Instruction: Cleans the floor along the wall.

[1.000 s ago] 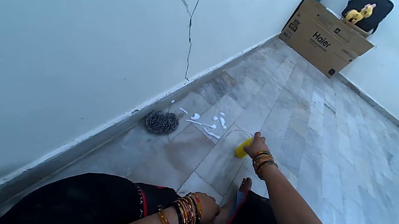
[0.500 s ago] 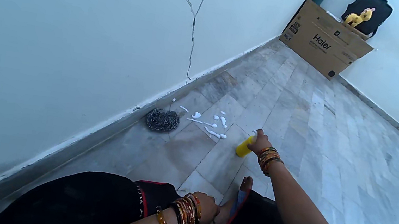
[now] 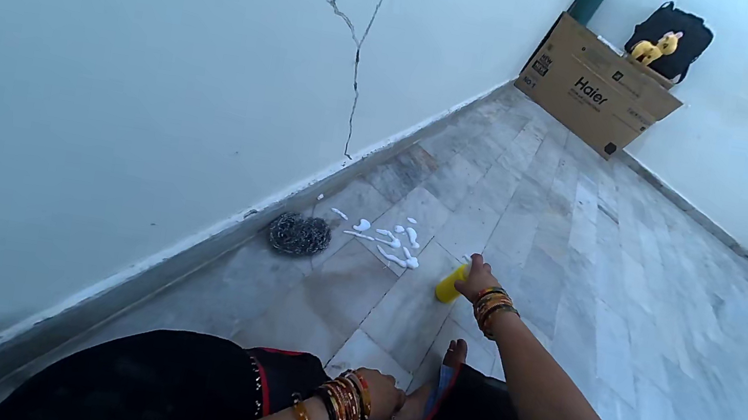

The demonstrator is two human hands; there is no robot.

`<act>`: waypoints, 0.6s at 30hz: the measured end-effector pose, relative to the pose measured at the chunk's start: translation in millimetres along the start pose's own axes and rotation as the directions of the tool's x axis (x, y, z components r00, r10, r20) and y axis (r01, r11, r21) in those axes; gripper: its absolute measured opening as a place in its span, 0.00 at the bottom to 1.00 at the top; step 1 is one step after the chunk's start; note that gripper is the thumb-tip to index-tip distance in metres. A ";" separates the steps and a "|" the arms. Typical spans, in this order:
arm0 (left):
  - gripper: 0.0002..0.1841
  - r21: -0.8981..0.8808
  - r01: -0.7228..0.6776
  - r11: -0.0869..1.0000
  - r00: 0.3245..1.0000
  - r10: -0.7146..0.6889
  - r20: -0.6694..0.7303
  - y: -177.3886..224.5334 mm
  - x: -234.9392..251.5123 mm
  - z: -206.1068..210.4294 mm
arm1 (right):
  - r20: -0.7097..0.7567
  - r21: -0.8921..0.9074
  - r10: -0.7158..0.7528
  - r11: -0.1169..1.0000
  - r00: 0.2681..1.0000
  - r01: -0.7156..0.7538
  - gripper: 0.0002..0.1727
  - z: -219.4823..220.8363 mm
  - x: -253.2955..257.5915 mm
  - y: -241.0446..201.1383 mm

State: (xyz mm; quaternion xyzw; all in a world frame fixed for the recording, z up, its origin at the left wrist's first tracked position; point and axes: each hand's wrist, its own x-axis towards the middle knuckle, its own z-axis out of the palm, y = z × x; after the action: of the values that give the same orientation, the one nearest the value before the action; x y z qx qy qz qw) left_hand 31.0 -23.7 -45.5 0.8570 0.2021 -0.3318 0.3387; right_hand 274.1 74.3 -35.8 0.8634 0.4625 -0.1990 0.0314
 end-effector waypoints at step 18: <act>0.29 0.019 -0.040 0.999 0.998 0.040 0.042 1.9 -0.6 -6.8 | -0.122 0.119 0.087 0.990 0.989 -0.073 0.46 4.7 -4.8 -14.5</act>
State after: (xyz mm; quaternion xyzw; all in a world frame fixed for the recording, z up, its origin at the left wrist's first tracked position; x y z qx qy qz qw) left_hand 34.6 -20.2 -40.5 0.8571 0.1746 -0.3447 0.3407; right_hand 258.5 77.6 -36.4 0.8926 0.4164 -0.1685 -0.0397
